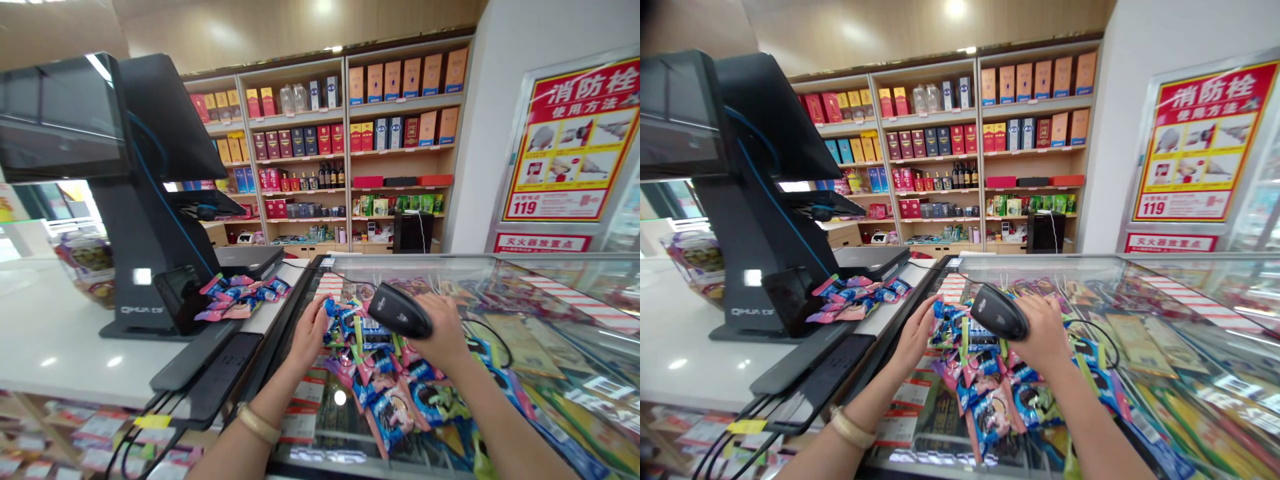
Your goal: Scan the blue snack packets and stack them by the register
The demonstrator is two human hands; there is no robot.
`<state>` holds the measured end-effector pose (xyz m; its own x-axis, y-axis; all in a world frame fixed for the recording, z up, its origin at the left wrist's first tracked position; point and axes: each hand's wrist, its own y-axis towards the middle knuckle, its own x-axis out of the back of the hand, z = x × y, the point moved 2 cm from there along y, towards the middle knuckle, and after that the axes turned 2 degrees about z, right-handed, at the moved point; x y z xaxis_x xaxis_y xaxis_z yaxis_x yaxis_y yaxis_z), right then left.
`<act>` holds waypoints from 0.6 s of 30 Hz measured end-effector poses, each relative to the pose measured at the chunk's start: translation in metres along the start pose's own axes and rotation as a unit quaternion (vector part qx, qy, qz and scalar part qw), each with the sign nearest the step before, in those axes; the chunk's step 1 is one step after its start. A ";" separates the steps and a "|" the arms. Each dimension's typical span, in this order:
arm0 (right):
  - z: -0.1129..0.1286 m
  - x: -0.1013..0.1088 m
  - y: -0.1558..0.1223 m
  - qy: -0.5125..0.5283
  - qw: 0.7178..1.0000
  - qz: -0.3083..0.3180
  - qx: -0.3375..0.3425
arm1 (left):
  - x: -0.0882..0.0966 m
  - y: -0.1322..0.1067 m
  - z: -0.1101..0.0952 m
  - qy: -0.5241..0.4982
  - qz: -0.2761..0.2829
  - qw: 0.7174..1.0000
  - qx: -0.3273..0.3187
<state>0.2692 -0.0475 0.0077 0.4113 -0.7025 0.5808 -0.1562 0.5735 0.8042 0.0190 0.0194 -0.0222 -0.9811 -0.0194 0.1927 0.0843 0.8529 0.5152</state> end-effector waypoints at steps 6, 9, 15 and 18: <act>-0.002 -0.005 -0.001 -0.007 1.000 0.004 0.016 | -0.004 -0.006 0.002 0.025 0.044 0.999 0.008; -0.001 -0.006 -0.002 -0.007 1.000 0.001 0.030 | -0.007 -0.008 0.007 0.056 0.049 0.997 0.014; -0.003 -0.005 -0.004 -0.020 0.999 -0.002 0.036 | -0.001 -0.003 0.017 0.159 -0.002 0.987 0.014; -0.002 -0.006 -0.004 -0.023 0.999 -0.003 0.040 | 0.020 0.010 0.010 0.271 -0.032 0.962 0.030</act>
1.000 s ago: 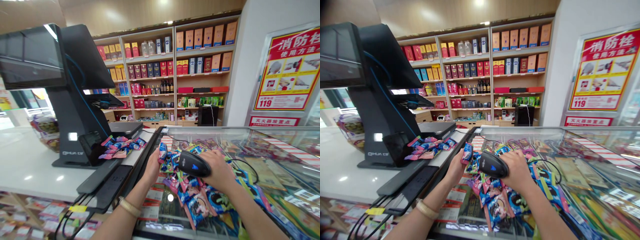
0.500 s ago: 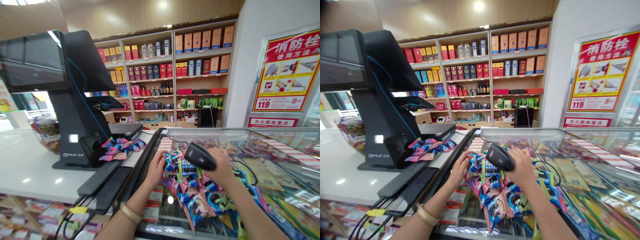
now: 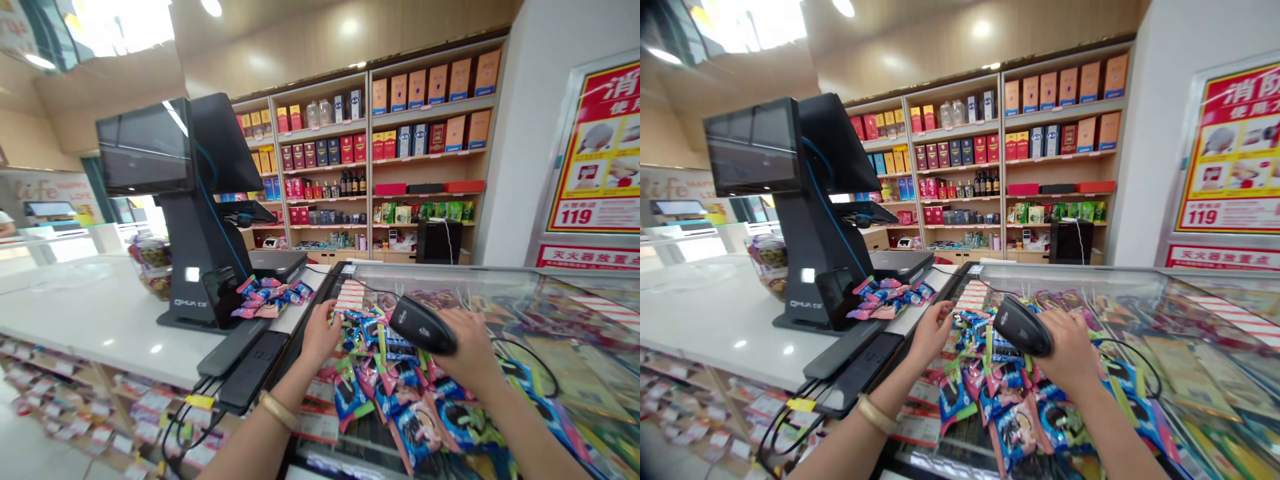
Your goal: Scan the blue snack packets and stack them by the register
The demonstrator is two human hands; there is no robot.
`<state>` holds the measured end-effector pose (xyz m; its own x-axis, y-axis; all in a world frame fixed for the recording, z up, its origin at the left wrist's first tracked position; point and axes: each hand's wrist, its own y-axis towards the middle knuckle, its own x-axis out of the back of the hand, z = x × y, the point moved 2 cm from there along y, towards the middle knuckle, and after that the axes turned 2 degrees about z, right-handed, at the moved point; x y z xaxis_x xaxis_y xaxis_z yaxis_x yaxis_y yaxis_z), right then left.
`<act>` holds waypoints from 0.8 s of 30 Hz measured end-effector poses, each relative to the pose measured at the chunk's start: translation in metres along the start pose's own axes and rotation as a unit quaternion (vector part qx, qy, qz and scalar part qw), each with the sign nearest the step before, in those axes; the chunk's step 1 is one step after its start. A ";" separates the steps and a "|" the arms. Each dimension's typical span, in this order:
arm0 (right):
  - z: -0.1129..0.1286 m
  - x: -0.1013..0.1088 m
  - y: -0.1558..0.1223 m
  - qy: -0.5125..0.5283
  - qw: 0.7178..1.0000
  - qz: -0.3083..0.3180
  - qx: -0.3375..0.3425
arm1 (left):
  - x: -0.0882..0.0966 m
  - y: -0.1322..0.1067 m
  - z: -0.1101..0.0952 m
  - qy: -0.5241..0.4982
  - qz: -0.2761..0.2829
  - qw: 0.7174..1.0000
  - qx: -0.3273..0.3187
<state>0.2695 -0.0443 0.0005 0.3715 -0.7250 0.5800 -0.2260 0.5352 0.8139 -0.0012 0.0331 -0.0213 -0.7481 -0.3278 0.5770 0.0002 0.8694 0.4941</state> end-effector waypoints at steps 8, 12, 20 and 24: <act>-0.003 -0.003 0.000 0.007 1.000 0.002 0.020 | 0.105 0.050 0.033 0.430 -0.014 0.903 0.000; 0.000 -0.003 0.001 0.025 1.000 0.004 -0.008 | 0.131 0.058 0.061 0.504 0.005 0.863 0.027; -0.009 -0.008 -0.002 0.006 0.999 0.026 0.037 | 0.132 0.057 0.077 0.507 -0.009 0.861 0.029; -0.001 -0.003 0.001 0.019 1.000 0.010 0.009 | 0.127 0.053 0.072 0.409 -0.056 0.911 -0.015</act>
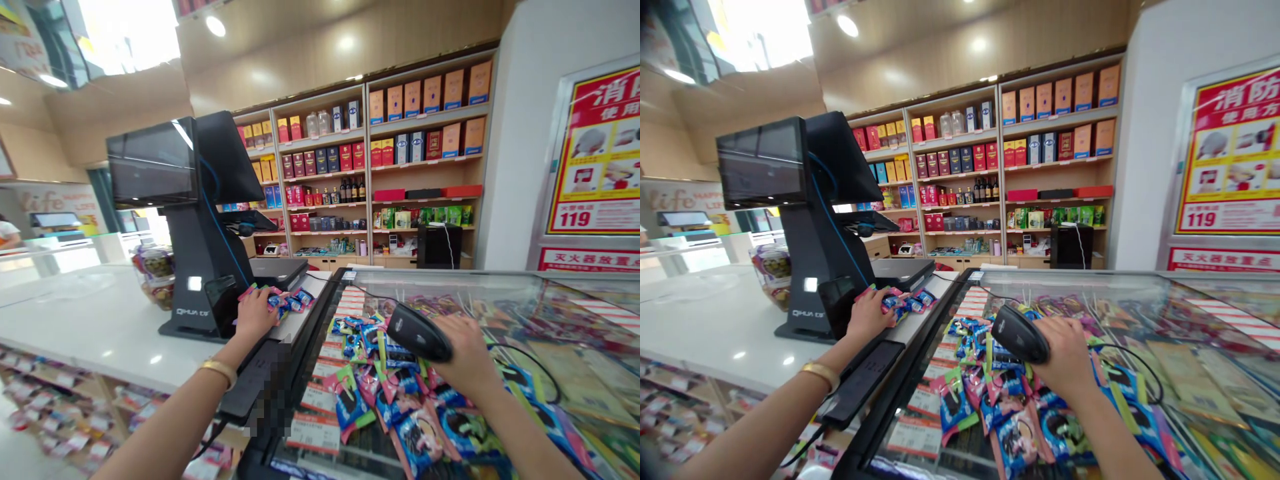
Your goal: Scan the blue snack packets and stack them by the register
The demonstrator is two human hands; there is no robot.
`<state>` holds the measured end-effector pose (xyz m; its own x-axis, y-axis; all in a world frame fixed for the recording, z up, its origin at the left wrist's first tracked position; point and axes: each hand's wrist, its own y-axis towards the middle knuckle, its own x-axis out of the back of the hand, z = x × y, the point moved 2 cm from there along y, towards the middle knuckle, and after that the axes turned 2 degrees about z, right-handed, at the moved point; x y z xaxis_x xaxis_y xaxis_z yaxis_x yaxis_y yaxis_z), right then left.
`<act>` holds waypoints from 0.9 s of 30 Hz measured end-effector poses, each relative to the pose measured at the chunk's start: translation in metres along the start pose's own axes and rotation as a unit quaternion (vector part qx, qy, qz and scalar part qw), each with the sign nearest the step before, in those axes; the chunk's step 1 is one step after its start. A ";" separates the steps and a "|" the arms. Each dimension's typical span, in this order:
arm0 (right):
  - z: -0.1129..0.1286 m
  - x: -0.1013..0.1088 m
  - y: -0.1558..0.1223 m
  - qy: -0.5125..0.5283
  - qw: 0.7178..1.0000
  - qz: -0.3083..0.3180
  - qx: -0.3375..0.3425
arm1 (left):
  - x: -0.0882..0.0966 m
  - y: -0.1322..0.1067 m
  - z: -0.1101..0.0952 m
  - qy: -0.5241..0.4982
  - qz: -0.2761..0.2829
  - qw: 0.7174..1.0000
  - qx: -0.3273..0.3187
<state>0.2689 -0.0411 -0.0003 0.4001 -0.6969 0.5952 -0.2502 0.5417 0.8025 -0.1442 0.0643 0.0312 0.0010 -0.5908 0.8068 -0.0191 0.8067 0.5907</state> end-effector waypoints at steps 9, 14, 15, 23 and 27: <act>0.016 0.005 0.007 0.061 0.997 0.040 -0.014 | 0.024 -0.033 -0.063 -0.234 -0.198 0.928 -0.211; 0.024 0.009 0.010 0.082 0.994 0.064 -0.018 | 0.039 -0.049 -0.098 -0.260 -0.216 0.916 -0.216; 0.025 0.009 0.010 0.086 0.994 0.062 -0.019 | 0.041 -0.051 -0.103 -0.266 -0.223 0.911 -0.223; 0.023 0.009 0.011 0.095 0.994 0.055 -0.026 | 0.038 -0.058 -0.120 -0.281 -0.235 0.898 -0.242; 0.023 0.007 0.010 0.099 0.993 0.063 -0.033 | 0.036 -0.060 -0.121 -0.287 -0.226 0.899 -0.242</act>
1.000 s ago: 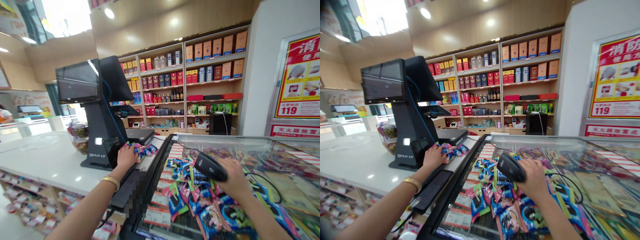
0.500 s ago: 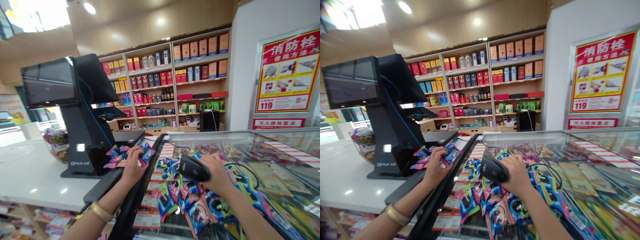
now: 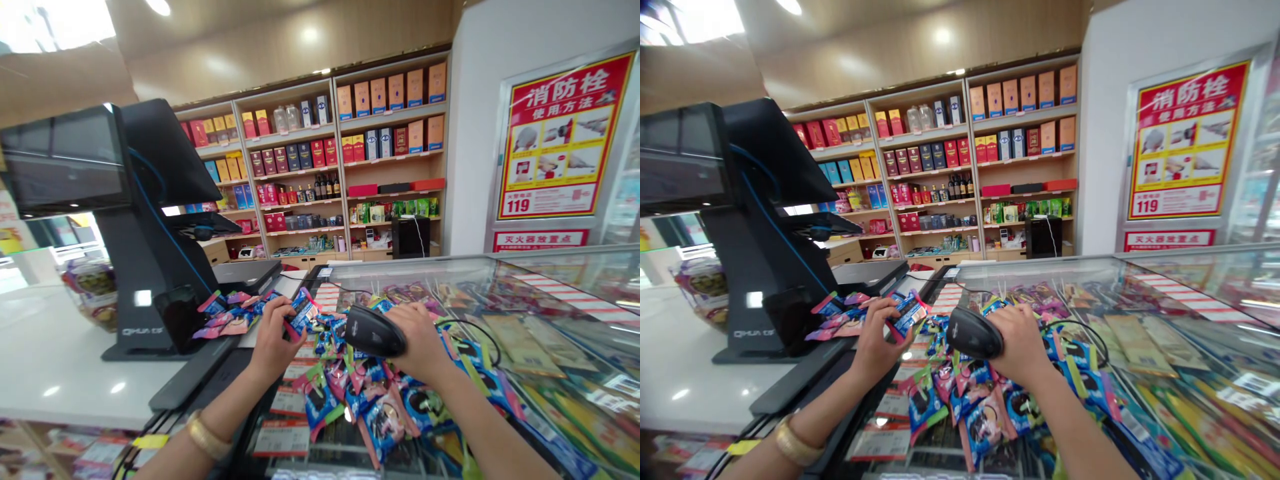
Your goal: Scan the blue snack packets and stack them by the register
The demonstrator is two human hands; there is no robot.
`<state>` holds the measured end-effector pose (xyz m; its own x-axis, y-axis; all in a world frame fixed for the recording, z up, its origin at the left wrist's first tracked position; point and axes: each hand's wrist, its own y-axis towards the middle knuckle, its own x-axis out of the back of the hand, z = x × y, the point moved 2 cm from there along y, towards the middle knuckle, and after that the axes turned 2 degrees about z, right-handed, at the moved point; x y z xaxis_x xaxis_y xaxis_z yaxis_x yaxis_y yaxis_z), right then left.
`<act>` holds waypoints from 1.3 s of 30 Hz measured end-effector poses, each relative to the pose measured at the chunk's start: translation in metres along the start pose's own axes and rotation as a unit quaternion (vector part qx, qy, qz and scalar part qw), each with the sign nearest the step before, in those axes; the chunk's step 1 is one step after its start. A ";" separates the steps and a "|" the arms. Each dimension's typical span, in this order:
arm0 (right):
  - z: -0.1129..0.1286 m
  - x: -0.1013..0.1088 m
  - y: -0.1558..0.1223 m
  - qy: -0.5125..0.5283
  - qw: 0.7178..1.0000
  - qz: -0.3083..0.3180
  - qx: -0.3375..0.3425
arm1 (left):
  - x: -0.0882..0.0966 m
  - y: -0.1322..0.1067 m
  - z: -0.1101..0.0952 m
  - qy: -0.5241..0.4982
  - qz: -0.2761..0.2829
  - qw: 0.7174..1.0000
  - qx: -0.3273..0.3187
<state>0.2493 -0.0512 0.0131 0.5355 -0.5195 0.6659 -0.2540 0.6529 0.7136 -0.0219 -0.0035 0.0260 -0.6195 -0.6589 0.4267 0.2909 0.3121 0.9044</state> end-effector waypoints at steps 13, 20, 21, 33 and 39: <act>-0.001 0.006 0.000 -0.043 0.998 -0.047 0.005 | 0.007 -0.029 -0.027 -0.201 0.199 0.955 0.086; -0.005 0.002 -0.001 -0.045 0.998 -0.047 0.019 | 0.014 -0.054 -0.031 -0.266 0.371 0.887 0.067; -0.006 0.002 -0.002 -0.043 0.998 -0.045 0.019 | 0.015 -0.055 -0.032 -0.264 0.377 0.886 0.061; -0.011 -0.001 -0.006 -0.062 0.996 -0.055 0.031 | 0.033 -0.012 0.078 0.046 0.249 0.958 0.137; -0.021 -0.004 -0.007 -0.092 0.992 -0.031 0.079 | 0.065 0.010 0.157 0.340 0.264 0.875 0.220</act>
<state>0.2662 -0.0422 0.0008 0.4021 -0.6568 0.6379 -0.3560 0.5297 0.7698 -0.1741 0.0641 0.0624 0.1370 -0.5509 0.8233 0.0040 0.8314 0.5556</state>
